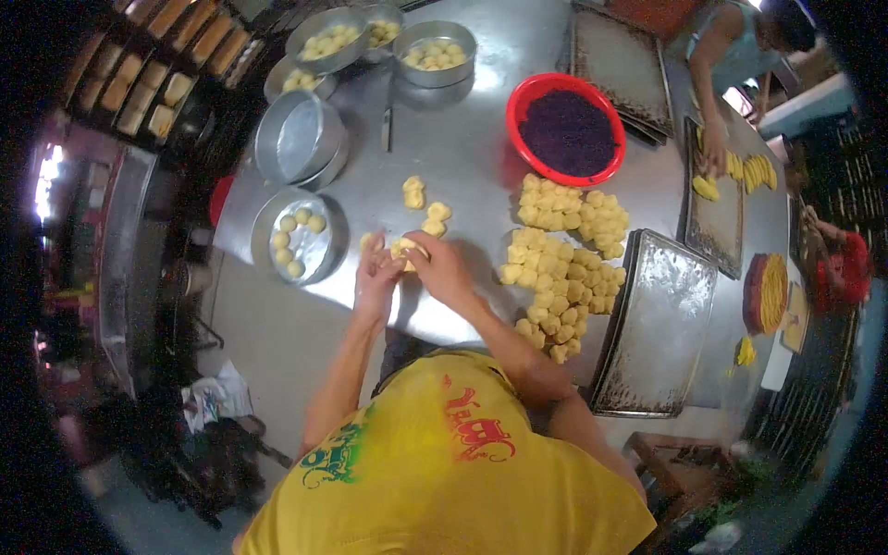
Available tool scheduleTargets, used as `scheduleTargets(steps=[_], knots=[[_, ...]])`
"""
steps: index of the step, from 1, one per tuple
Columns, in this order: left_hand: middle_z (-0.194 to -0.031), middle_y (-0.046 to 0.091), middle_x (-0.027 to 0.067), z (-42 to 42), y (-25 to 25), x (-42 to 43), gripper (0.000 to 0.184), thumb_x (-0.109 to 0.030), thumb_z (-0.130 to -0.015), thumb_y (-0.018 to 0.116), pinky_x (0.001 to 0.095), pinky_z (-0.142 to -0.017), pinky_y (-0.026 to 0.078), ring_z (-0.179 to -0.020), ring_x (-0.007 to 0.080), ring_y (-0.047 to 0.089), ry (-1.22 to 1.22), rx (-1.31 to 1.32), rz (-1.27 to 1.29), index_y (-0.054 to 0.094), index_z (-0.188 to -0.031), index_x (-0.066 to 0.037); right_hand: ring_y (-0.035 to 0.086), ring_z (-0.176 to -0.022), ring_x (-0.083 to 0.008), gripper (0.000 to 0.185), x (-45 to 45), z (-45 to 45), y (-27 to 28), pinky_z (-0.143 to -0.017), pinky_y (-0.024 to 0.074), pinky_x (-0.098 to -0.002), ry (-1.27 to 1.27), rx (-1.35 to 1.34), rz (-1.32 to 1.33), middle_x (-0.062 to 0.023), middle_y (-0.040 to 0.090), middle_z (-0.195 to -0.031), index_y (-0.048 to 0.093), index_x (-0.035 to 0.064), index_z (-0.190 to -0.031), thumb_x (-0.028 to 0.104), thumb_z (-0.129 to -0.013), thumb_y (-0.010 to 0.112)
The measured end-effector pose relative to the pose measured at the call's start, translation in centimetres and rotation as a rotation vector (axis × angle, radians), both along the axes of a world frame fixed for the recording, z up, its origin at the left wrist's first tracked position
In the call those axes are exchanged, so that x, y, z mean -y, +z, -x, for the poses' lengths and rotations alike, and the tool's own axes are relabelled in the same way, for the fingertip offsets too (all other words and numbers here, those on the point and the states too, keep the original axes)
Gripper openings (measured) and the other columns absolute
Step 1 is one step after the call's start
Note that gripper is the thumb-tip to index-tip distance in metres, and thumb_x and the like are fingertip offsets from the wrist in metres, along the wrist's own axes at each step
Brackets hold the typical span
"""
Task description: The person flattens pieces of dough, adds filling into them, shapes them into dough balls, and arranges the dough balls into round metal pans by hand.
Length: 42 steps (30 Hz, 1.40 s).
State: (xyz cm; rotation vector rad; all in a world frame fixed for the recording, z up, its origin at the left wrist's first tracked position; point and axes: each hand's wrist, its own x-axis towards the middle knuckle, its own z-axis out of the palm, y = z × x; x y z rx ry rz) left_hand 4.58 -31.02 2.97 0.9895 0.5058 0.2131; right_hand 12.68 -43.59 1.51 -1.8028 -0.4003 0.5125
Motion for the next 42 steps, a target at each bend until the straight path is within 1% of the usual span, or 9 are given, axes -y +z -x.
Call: scheduleTargets(steps=[3,7,11,12,17,24,32,38,42], knots=[[-0.103,0.069,0.0047,-1.1,-1.2,-0.2,0.031,-0.006,-0.099,0.066,0.0264,-0.084,0.050,-0.096,0.0111,0.064,-0.174,-0.203,0.102,0.062,-0.128,0.004,0.071,-0.089,-0.0281,0.032,0.5,0.6,0.3,-0.080,0.0539,-0.0380,-0.073,0.017,-0.052,-0.0198,0.074,-0.102,0.068,0.0054,-0.127,0.021,-0.102,0.056],[-0.101,0.071,0.0035,-2.6,-2.5,-0.4,0.021,-0.015,-0.101,0.066,0.0256,-0.081,0.048,-0.090,0.0095,0.062,-0.110,-0.207,-0.048,0.070,-0.113,0.002,0.068,-0.088,-0.0151,0.030,3.6,-3.4,0.2,-0.080,0.0540,-0.0339,0.130,-0.234,-0.013,-0.0120,0.077,-0.101,0.070,0.0037,-0.124,0.020,-0.099,0.064],[-0.111,0.069,0.0067,-3.5,-3.2,-3.4,0.021,-0.019,-0.102,0.062,0.0364,-0.100,0.053,-0.103,0.0159,0.066,-0.040,-0.165,0.072,0.064,-0.115,-0.002,0.065,-0.073,-0.0138,0.018,11.5,-16.9,1.0,-0.069,0.0532,-0.0328,-0.299,0.010,0.074,-0.0051,0.075,-0.085,0.076,0.0041,-0.099,0.021,-0.094,0.071],[-0.115,0.067,0.0086,-3.6,-2.4,-3.9,0.022,-0.017,-0.103,0.058,0.0417,-0.108,0.051,-0.107,0.0174,0.065,-0.055,-0.179,0.051,0.061,-0.118,-0.001,0.072,-0.078,-0.0230,0.018,13.3,-20.5,1.7,-0.072,0.0559,-0.0374,-0.295,0.357,0.326,-0.0108,0.076,-0.089,0.076,0.0062,-0.099,0.022,-0.091,0.073],[-0.117,0.067,0.0097,-3.7,-2.4,-4.2,0.025,-0.009,-0.101,0.058,0.0350,-0.103,0.052,-0.111,0.0174,0.065,-0.153,-0.218,0.112,0.060,-0.124,0.003,0.073,-0.092,-0.0428,0.029,13.3,-26.6,-2.8,-0.083,0.0587,-0.0492,-0.153,0.512,1.102,-0.0242,0.074,-0.096,0.072,-0.0011,-0.094,0.025,-0.083,0.079],[-0.117,0.068,0.0100,-3.6,-1.8,-0.3,0.032,-0.004,-0.101,0.058,0.0345,-0.098,0.055,-0.106,0.0175,0.066,-0.177,-0.195,0.148,0.057,-0.132,0.004,0.073,-0.093,-0.0439,0.019,12.5,-28.0,-4.6,-0.084,0.0589,-0.0483,-0.233,0.585,1.075,-0.0282,0.073,-0.098,0.073,-0.0028,-0.096,0.009,-0.081,0.071],[-0.127,0.065,0.0134,-1.4,-1.6,-0.6,0.044,-0.003,-0.102,0.055,0.0336,-0.102,0.056,-0.114,0.0189,0.065,-0.277,-0.196,0.038,0.048,-0.144,0.008,0.071,-0.090,-0.0149,0.030,13.5,-16.5,2.2,-0.083,0.0569,-0.0301,-0.241,-0.116,-0.133,-0.0091,0.075,-0.100,0.069,-0.0009,-0.122,0.014,-0.095,0.069],[-0.141,0.057,0.0166,0.2,-0.8,0.6,0.048,-0.007,-0.106,0.035,0.0392,-0.109,0.051,-0.122,0.0264,0.063,-0.348,-0.093,0.227,0.041,-0.151,0.005,0.067,-0.092,-0.0146,0.040,5.0,-1.8,-0.2,-0.081,0.0537,-0.0305,0.018,-0.188,-0.109,-0.0060,0.073,-0.099,0.067,0.0006,-0.127,0.018,-0.092,0.077],[-0.130,0.063,0.0165,2.4,0.4,0.8,0.044,-0.008,-0.106,0.044,0.0336,-0.101,0.056,-0.112,0.0231,0.068,-0.282,-0.112,0.193,0.045,-0.149,0.006,0.067,-0.087,-0.0163,0.035,3.6,0.2,-1.7,-0.076,0.0540,-0.0313,0.063,-0.268,-0.141,-0.0092,0.069,-0.100,0.071,-0.0002,-0.119,0.016,-0.088,0.079]])
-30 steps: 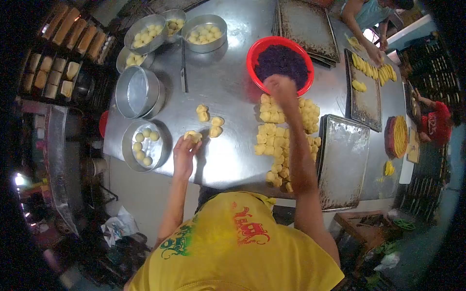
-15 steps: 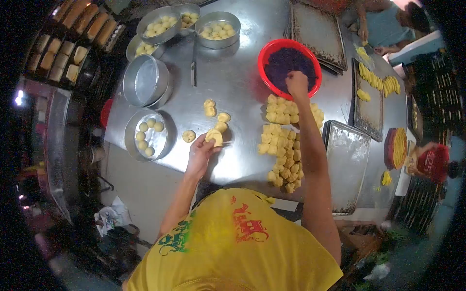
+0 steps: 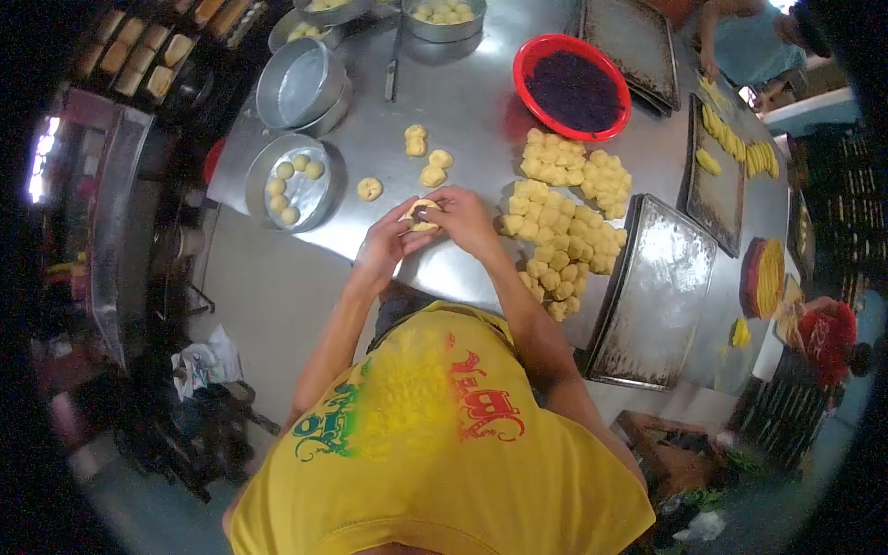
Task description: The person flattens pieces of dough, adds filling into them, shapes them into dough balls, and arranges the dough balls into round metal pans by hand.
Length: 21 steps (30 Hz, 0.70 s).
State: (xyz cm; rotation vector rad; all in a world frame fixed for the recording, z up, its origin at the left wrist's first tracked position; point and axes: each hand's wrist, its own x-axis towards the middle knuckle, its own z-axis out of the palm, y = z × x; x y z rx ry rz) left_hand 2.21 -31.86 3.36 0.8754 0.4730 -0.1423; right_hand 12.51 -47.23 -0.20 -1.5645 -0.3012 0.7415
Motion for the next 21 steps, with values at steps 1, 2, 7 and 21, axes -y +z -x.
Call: scheduleTargets(steps=[1,2,7,21], knots=[[-0.127,0.065,0.0158,0.7,0.1,-0.1,0.044,-0.007,-0.106,0.046,0.0330,-0.099,0.056,-0.110,0.0224,0.069,0.025,-0.021,0.002,0.047,-0.148,0.005,0.067,-0.086,-0.0174,0.032,-0.3,0.5,-0.5,-0.075,0.0540,-0.0315,0.002,0.130,0.045,-0.0103,0.068,-0.100,0.073,-0.0001,-0.116,0.014,-0.087,0.078],[-0.124,0.067,0.0150,1.4,0.1,-0.1,0.044,-0.007,-0.105,0.049,0.0324,-0.097,0.057,-0.107,0.0216,0.069,0.049,-0.044,0.005,0.048,-0.147,0.005,0.067,-0.084,-0.0186,0.029,-0.7,1.0,-0.9,-0.074,0.0541,-0.0316,0.002,0.258,0.089,-0.0115,0.068,-0.099,0.074,0.0000,-0.113,0.012,-0.087,0.077],[-0.108,0.073,0.0119,3.6,-2.9,-0.5,0.043,-0.003,-0.101,0.058,0.0297,-0.085,0.056,-0.093,0.0190,0.072,0.237,-0.014,-0.523,0.054,-0.143,0.003,0.069,-0.084,-0.0239,0.024,-2.4,4.0,0.5,-0.075,0.0556,-0.0348,0.063,0.260,0.020,-0.0158,0.068,-0.102,0.076,0.0023,-0.107,0.007,-0.083,0.074],[-0.098,0.061,0.0190,3.9,-10.6,0.3,0.013,-0.007,-0.089,0.065,0.0440,-0.078,0.053,-0.088,0.0415,0.062,-0.093,0.254,-1.383,0.071,-0.098,0.000,0.072,-0.091,-0.0223,0.021,-0.2,5.0,-6.0,-0.073,0.0569,-0.0343,0.294,0.853,0.528,-0.0142,0.070,-0.095,0.075,-0.0008,-0.109,0.012,-0.094,0.071]])
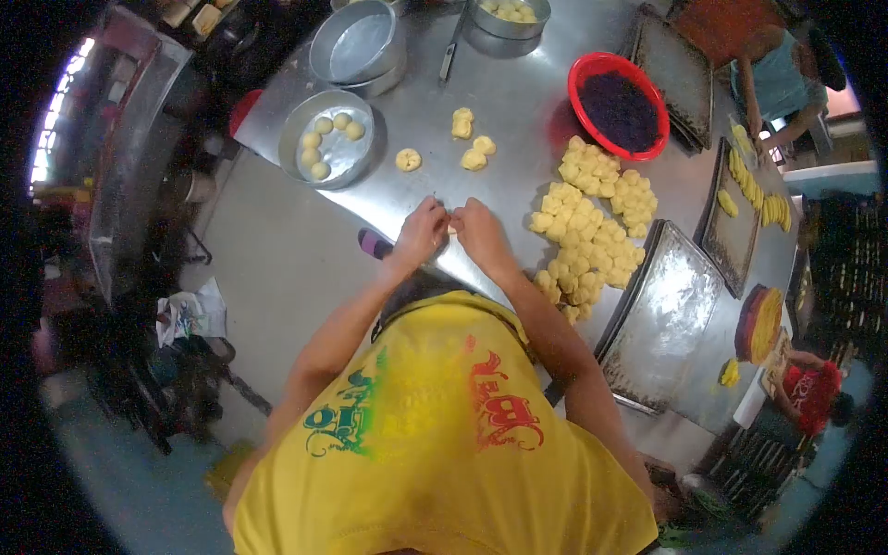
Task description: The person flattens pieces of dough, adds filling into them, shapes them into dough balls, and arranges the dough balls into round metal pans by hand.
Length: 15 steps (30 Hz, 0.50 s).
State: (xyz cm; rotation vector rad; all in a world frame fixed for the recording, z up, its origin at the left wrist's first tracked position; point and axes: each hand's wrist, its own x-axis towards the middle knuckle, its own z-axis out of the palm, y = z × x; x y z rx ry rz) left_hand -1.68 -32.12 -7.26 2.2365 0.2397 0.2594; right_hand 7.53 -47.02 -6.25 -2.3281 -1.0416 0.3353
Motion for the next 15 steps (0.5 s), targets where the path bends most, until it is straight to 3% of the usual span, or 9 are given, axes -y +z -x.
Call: scheduleTargets(steps=[2,4,5,8,9,12,13,15], knots=[[-0.099,0.062,0.0176,-0.2,0.5,-1.0,0.017,-0.008,-0.089,0.066,0.0437,-0.079,0.053,-0.087,0.0385,0.064,-0.048,0.046,0.024,0.072,-0.104,0.000,0.071,-0.084,-0.0244,0.021,0.7,-0.4,-1.1,-0.070,0.0561,-0.0337,0.052,0.157,-0.182,-0.0143,0.070,-0.091,0.075,0.0006,-0.111,0.012,-0.093,0.070],[-0.098,0.065,0.0154,0.9,1.0,-1.3,0.021,-0.009,-0.090,0.069,0.0401,-0.075,0.054,-0.081,0.0323,0.066,0.069,0.027,0.205,0.072,-0.109,0.000,0.069,-0.086,-0.0330,0.019,2.1,1.5,-1.6,-0.077,0.0545,-0.0401,-0.280,-0.492,-0.364,-0.0169,0.070,-0.089,0.075,0.0008,-0.105,0.012,-0.091,0.068],[-0.094,0.068,0.0148,1.2,-1.7,-1.5,0.021,-0.008,-0.091,0.070,0.0355,-0.070,0.053,-0.076,0.0286,0.066,0.170,-0.035,0.452,0.073,-0.111,-0.001,0.067,-0.087,-0.0372,0.018,2.0,1.0,-1.8,-0.080,0.0537,-0.0433,-0.448,-0.797,-0.467,-0.0183,0.069,-0.088,0.075,0.0008,-0.102,0.012,-0.090,0.068],[-0.091,0.069,0.0155,0.8,-1.0,-1.0,0.022,-0.008,-0.092,0.071,0.0336,-0.069,0.053,-0.074,0.0280,0.067,0.040,-0.072,0.424,0.071,-0.111,0.001,0.067,-0.086,-0.0351,0.022,0.4,1.8,-1.1,-0.080,0.0527,-0.0457,-0.412,-0.611,-0.356,-0.0160,0.068,-0.084,0.075,0.0013,-0.106,0.013,-0.089,0.069],[-0.093,0.070,0.0154,0.7,-0.4,-0.7,0.028,-0.009,-0.094,0.070,0.0333,-0.070,0.053,-0.076,0.0249,0.068,-0.014,0.026,0.247,0.068,-0.119,0.002,0.065,-0.090,-0.0318,0.033,0.3,1.6,-1.0,-0.080,0.0521,-0.0449,-0.223,-0.195,-0.182,-0.0120,0.066,-0.087,0.073,0.0032,-0.118,0.013,-0.087,0.069],[-0.098,0.073,0.0149,2.3,3.9,0.0,0.032,-0.010,-0.097,0.065,0.0338,-0.074,0.054,-0.081,0.0236,0.069,-0.135,0.225,-0.403,0.063,-0.125,0.004,0.061,-0.098,-0.0332,0.039,1.1,4.0,2.0,-0.082,0.0503,-0.0444,-0.019,0.270,0.165,-0.0125,0.061,-0.094,0.071,0.0082,-0.125,0.011,-0.087,0.067],[-0.105,0.072,0.0154,3.2,3.0,-0.2,0.033,-0.011,-0.098,0.063,0.0344,-0.079,0.054,-0.088,0.0239,0.069,-0.133,0.154,-0.188,0.062,-0.128,0.003,0.057,-0.103,-0.0358,0.040,1.9,4.5,2.2,-0.086,0.0492,-0.0457,0.020,0.197,0.248,-0.0131,0.058,-0.098,0.069,0.0100,-0.127,0.008,-0.088,0.063],[-0.120,0.071,0.0163,4.4,0.7,-2.0,0.035,-0.012,-0.101,0.059,0.0358,-0.088,0.054,-0.103,0.0246,0.068,-0.134,0.017,0.233,0.060,-0.134,0.001,0.057,-0.102,-0.0371,0.037,3.1,2.3,0.1,-0.087,0.0489,-0.0470,-0.013,-0.063,0.040,-0.0145,0.059,-0.100,0.069,0.0066,-0.126,0.011,-0.089,0.064]])
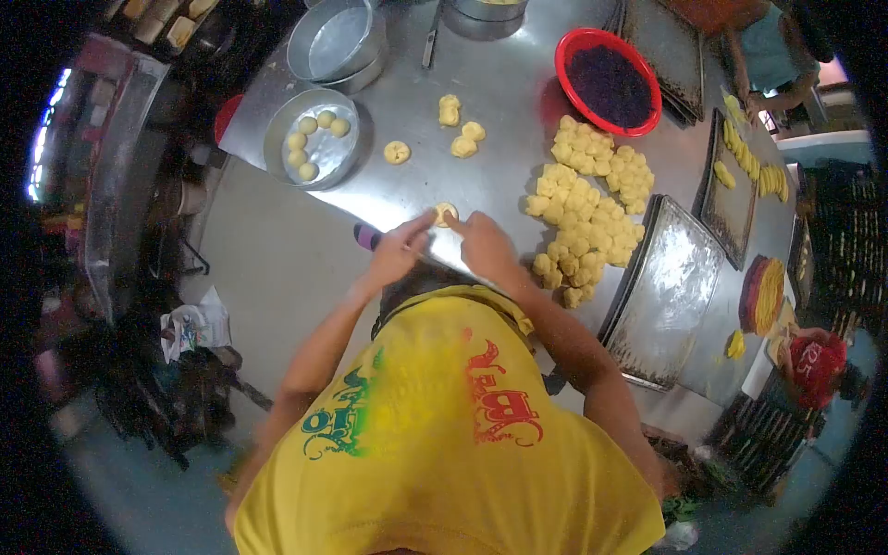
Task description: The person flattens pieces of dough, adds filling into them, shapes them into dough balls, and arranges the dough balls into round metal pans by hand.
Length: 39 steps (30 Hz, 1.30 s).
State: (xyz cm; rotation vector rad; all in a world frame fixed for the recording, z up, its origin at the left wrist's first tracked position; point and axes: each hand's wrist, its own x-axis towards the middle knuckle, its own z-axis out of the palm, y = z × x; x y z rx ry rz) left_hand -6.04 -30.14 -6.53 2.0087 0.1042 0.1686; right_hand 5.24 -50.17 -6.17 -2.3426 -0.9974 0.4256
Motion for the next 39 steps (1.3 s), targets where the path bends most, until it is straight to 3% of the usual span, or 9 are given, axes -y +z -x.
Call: scheduleTargets(steps=[2,6,9,14,20,25,31,36,39], knots=[[-0.119,0.070,0.0190,0.0,0.8,-2.0,0.036,-0.015,-0.100,0.060,0.0393,-0.092,0.052,-0.105,0.0266,0.067,0.277,-0.125,0.238,0.061,-0.131,0.004,0.057,-0.104,-0.0381,0.034,-0.2,-1.3,-0.7,-0.090,0.0481,-0.0472,-0.226,-0.228,-0.196,-0.0172,0.060,-0.104,0.070,0.0036,-0.123,0.015,-0.092,0.065],[-0.114,0.068,0.0220,-4.3,-0.8,-6.2,0.037,-0.019,-0.098,0.063,0.0425,-0.094,0.049,-0.106,0.0311,0.065,0.522,-0.185,0.200,0.063,-0.127,0.003,0.061,-0.101,-0.0379,0.027,-3.5,0.0,0.1,-0.088,0.0493,-0.0442,-0.196,0.263,-0.191,-0.0196,0.063,-0.104,0.069,0.0082,-0.117,0.016,-0.091,0.067],[-0.102,0.067,0.0203,-8.4,-3.2,-6.8,0.037,-0.020,-0.095,0.065,0.0427,-0.091,0.049,-0.097,0.0361,0.062,0.617,0.036,-0.714,0.064,-0.125,0.002,0.062,-0.095,-0.0394,0.024,-5.1,0.9,1.8,-0.086,0.0507,-0.0447,0.014,-0.204,-0.181,-0.0189,0.064,-0.104,0.064,0.0054,-0.107,0.017,-0.087,0.070],[-0.093,0.056,0.0230,-9.1,1.6,-5.4,0.024,-0.011,-0.086,0.070,0.0506,-0.078,0.043,-0.089,0.0460,0.054,0.414,-0.042,-0.082,0.048,-0.093,-0.001,0.060,-0.097,-0.0389,0.024,-1.6,3.1,5.2,-0.086,0.0490,-0.0466,-0.228,-0.214,-0.196,-0.0169,0.061,-0.101,0.060,0.0049,-0.102,0.015,-0.083,0.071],[-0.093,0.059,0.0142,-2.9,2.5,-6.1,0.035,-0.034,-0.086,0.073,0.0478,-0.081,0.046,-0.094,0.0363,0.058,0.070,-0.065,-0.763,0.065,-0.102,-0.004,0.053,-0.098,-0.0368,0.021,4.4,1.1,1.3,-0.089,0.0424,-0.0504,-0.090,0.299,0.111,-0.0144,0.055,-0.095,0.061,0.0042,-0.099,0.017,-0.083,0.066],[-0.102,0.057,0.0151,-11.5,-0.6,-3.3,0.025,-0.024,-0.091,0.063,0.0492,-0.086,0.044,-0.100,0.0351,0.056,0.124,0.083,-0.711,0.064,-0.106,-0.004,0.054,-0.098,-0.0361,0.023,-4.3,-1.7,-0.9,-0.089,0.0429,-0.0491,-0.212,0.386,-0.091,-0.0157,0.056,-0.097,0.062,0.0032,-0.098,0.009,-0.076,0.062],[-0.105,0.056,0.0151,-4.3,-2.1,-6.5,0.025,-0.015,-0.088,0.059,0.0493,-0.087,0.043,-0.101,0.0347,0.054,-0.095,0.064,-0.648,0.064,-0.111,-0.008,0.056,-0.097,-0.0357,0.027,3.6,1.9,-3.4,-0.087,0.0449,-0.0488,0.016,0.289,-0.091,-0.0156,0.060,-0.099,0.063,0.0028,-0.102,0.004,-0.075,0.061],[-0.105,0.056,0.0153,-10.5,-1.0,-4.3,0.029,-0.012,-0.086,0.061,0.0486,-0.089,0.043,-0.100,0.0359,0.054,0.076,0.120,-0.576,0.064,-0.115,-0.009,0.056,-0.099,-0.0379,0.026,-6.1,-4.2,-2.1,-0.084,0.0463,-0.0501,-0.216,0.349,-0.169,-0.0169,0.061,-0.102,0.063,0.0021,-0.101,0.000,-0.075,0.060],[-0.105,0.056,0.0157,-9.4,-1.9,-2.8,0.025,-0.011,-0.086,0.062,0.0479,-0.089,0.043,-0.100,0.0362,0.054,0.034,0.112,-0.514,0.064,-0.111,-0.008,0.056,-0.099,-0.0387,0.023,-5.4,-0.6,-4.2,-0.086,0.0465,-0.0503,-0.075,0.226,-0.185,-0.0171,0.060,-0.100,0.063,0.0029,-0.099,0.000,-0.077,0.061]])
